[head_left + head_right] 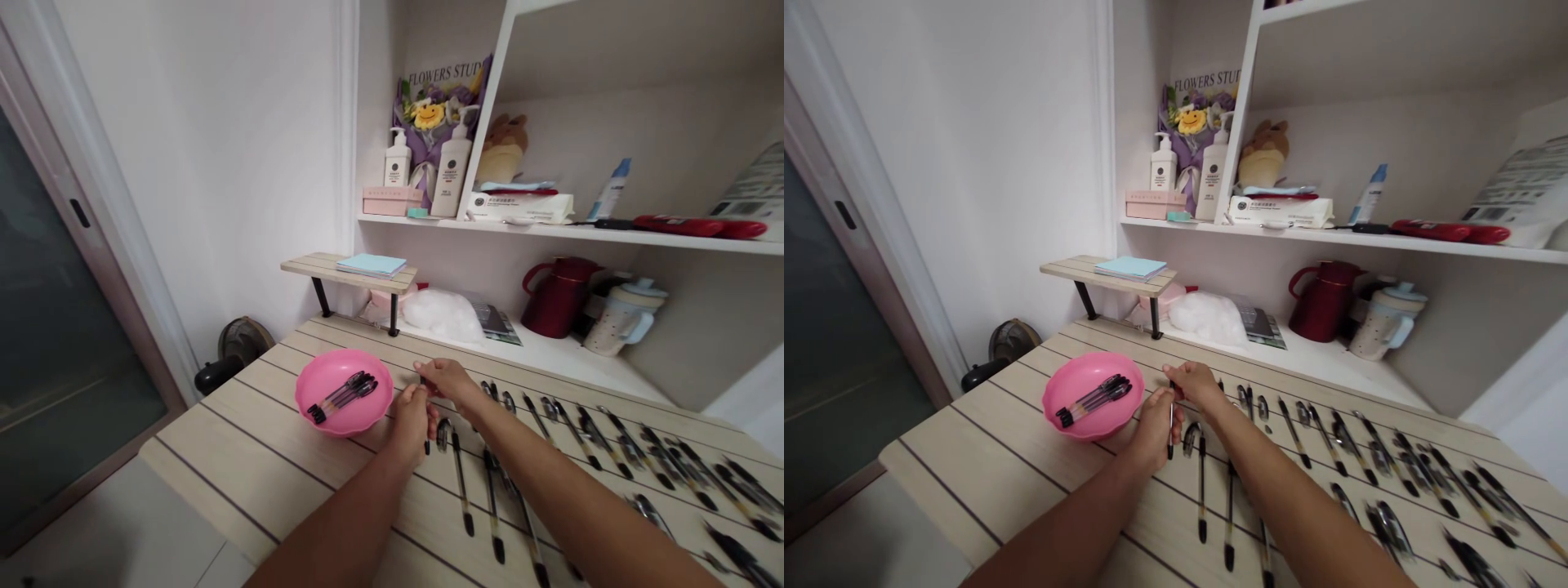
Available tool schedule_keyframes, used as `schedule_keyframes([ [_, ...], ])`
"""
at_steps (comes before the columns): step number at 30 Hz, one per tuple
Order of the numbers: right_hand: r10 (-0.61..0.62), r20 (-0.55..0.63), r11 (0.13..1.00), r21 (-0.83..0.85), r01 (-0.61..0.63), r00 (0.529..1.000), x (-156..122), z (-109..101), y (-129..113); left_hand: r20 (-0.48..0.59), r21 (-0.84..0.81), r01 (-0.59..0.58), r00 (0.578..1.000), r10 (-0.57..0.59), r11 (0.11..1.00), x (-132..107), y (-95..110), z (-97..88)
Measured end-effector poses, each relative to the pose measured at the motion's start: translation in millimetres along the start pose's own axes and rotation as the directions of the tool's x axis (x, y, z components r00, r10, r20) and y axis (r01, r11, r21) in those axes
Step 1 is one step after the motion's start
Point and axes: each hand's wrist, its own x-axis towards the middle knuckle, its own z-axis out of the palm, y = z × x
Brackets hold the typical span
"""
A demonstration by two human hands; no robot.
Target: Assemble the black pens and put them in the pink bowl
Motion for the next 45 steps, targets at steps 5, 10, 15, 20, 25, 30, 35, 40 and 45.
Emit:
schedule_keyframes([
  [5,0.019,0.0,0.982,0.188,-0.019,1.0,-10.3,5.3,-8.6,0.094,-0.05,0.012,0.996,-0.007,0.999,-4.1,3.7,-1.3],
  [10,0.068,0.056,0.954,0.287,-0.081,0.996,-18.6,3.6,-14.6,0.131,-0.087,0.043,0.991,-0.031,0.995,-4.4,6.6,-2.5],
  [15,0.103,0.043,0.937,0.33,-0.111,0.994,-14.8,3.2,-9.5,0.15,-0.052,0.062,0.987,-0.053,0.997,-5.4,5.9,-1.4],
  [20,0.122,0.077,0.916,0.374,-0.142,0.99,-13.3,1.7,-6.3,0.165,-0.061,0.094,0.983,-0.083,0.994,-5.9,5.6,-1.8],
  [25,0.123,0.078,0.914,0.381,-0.143,0.989,-11.6,1.8,-3.1,0.166,-0.05,0.104,0.982,-0.095,0.993,-4.2,4.3,-2.9],
  [30,0.107,0.077,0.894,0.429,-0.129,0.991,-8.5,3.5,-2.5,0.148,-0.042,0.101,0.984,-0.094,0.994,-2.3,2.9,-2.6],
  [35,0.119,0.084,0.9,0.411,-0.143,0.989,-12.3,2.3,-3.2,0.136,-0.032,0.096,0.987,-0.09,0.995,-1.8,1.8,-2.6],
  [40,0.11,0.098,0.915,0.379,-0.14,0.989,-11.1,0.8,0.0,0.134,-0.015,0.092,0.987,-0.089,0.996,-2.4,1.5,-2.9],
  [45,0.093,0.089,0.88,0.458,-0.124,0.992,-3.9,-3.4,1.3,0.153,0.0,0.119,0.981,-0.117,0.993,-3.4,1.5,-2.6],
])
